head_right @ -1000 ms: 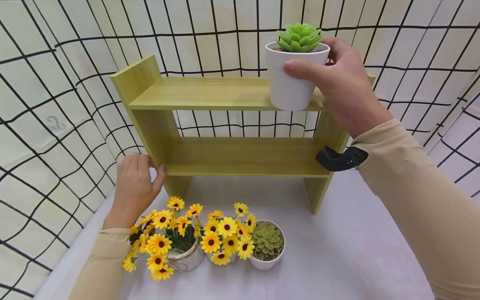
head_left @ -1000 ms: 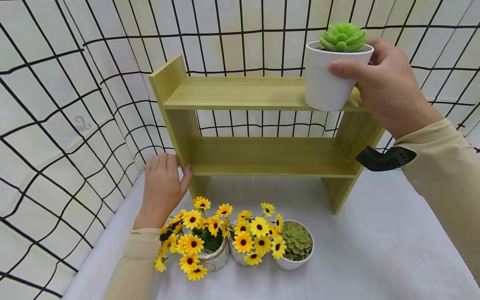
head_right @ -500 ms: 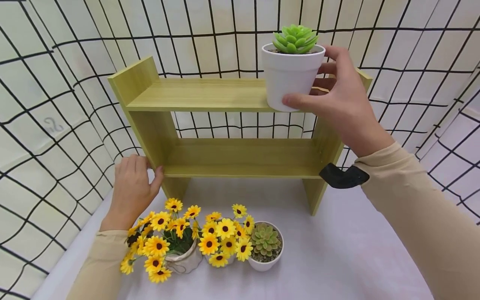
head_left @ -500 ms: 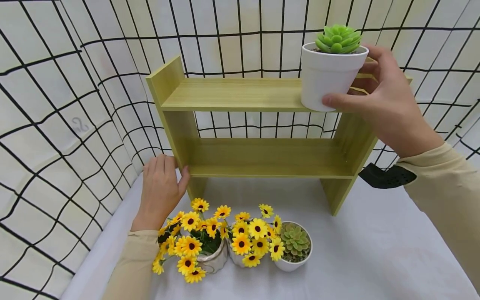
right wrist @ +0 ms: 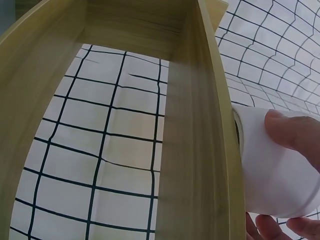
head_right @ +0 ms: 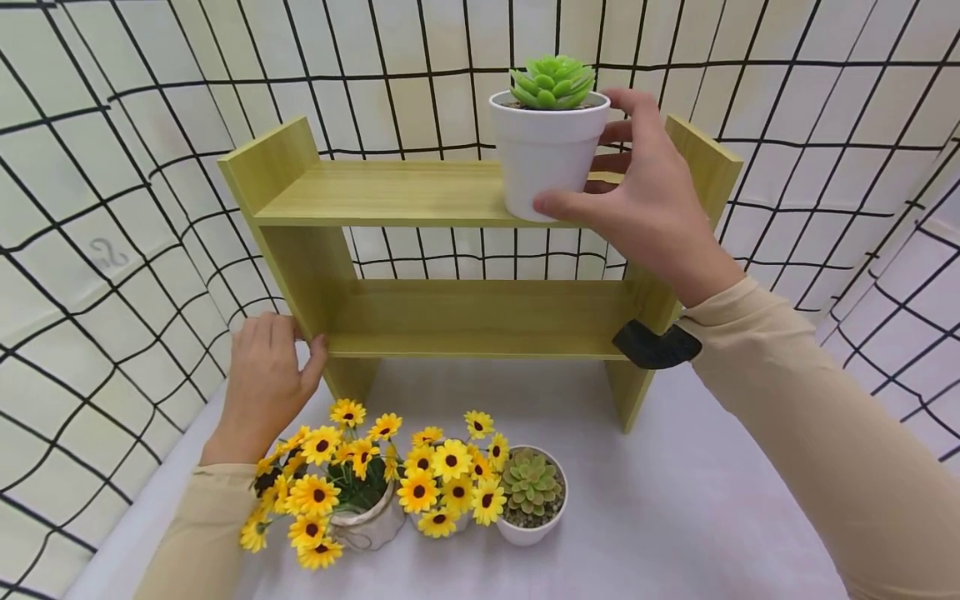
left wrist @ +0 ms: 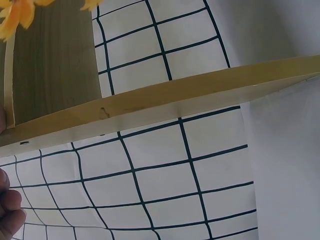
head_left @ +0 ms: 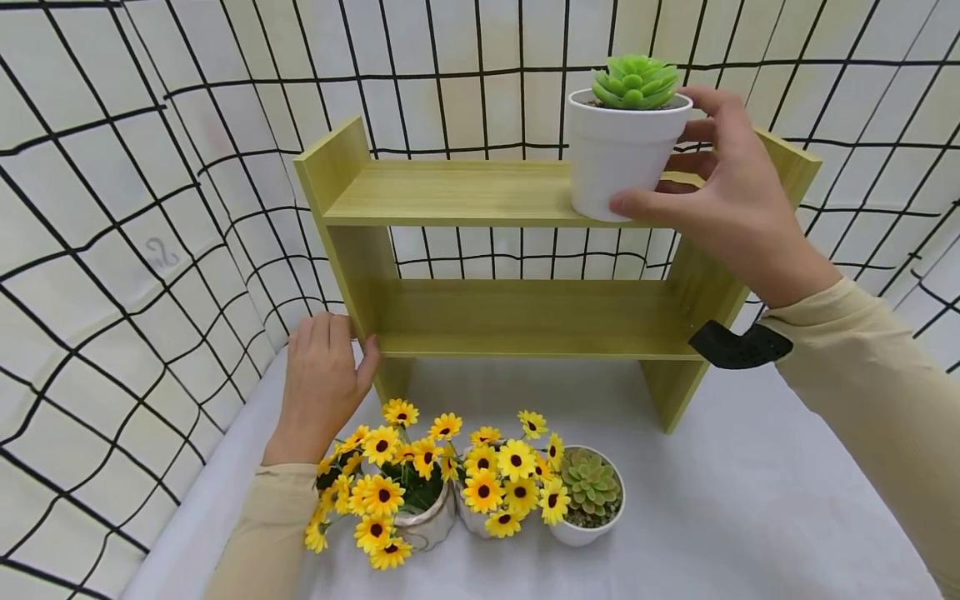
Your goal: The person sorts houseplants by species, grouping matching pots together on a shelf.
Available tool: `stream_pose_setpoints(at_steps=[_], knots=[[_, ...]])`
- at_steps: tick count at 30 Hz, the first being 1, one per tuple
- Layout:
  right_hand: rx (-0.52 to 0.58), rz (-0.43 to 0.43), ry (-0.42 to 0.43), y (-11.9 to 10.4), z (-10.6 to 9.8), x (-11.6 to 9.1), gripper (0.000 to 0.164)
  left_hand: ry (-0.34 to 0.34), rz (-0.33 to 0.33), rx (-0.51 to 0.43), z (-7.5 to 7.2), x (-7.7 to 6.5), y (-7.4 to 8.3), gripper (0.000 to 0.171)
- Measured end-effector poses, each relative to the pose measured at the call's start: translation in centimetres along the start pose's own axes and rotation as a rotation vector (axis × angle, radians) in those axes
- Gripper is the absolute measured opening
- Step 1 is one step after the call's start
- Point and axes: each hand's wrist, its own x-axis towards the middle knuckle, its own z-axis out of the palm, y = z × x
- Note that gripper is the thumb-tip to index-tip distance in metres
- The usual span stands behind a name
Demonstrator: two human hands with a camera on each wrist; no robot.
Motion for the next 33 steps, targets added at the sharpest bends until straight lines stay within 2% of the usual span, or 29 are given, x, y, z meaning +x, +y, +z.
stream_pose_setpoints(at_steps=[8,14,24,33], knots=[[-0.086,0.016,-0.070,-1.1,0.8,1.3,0.102,0.001,-0.003,0.004,-0.1,0.0,0.0,0.026],[-0.107,0.015,-0.109,-1.8,1.9,2.1,0.102,-0.003,-0.005,0.001,-0.1,-0.1,0.0,0.026],[-0.072,0.038,-0.124,-3.0,3.9,3.3,0.102,-0.032,-0.010,0.016,-0.1,-0.1,-0.1,0.028],[-0.042,0.033,-0.152,-3.8,5.4,4.0,0.099,-0.010,-0.013,0.001,0.0,-0.2,0.0,0.027]])
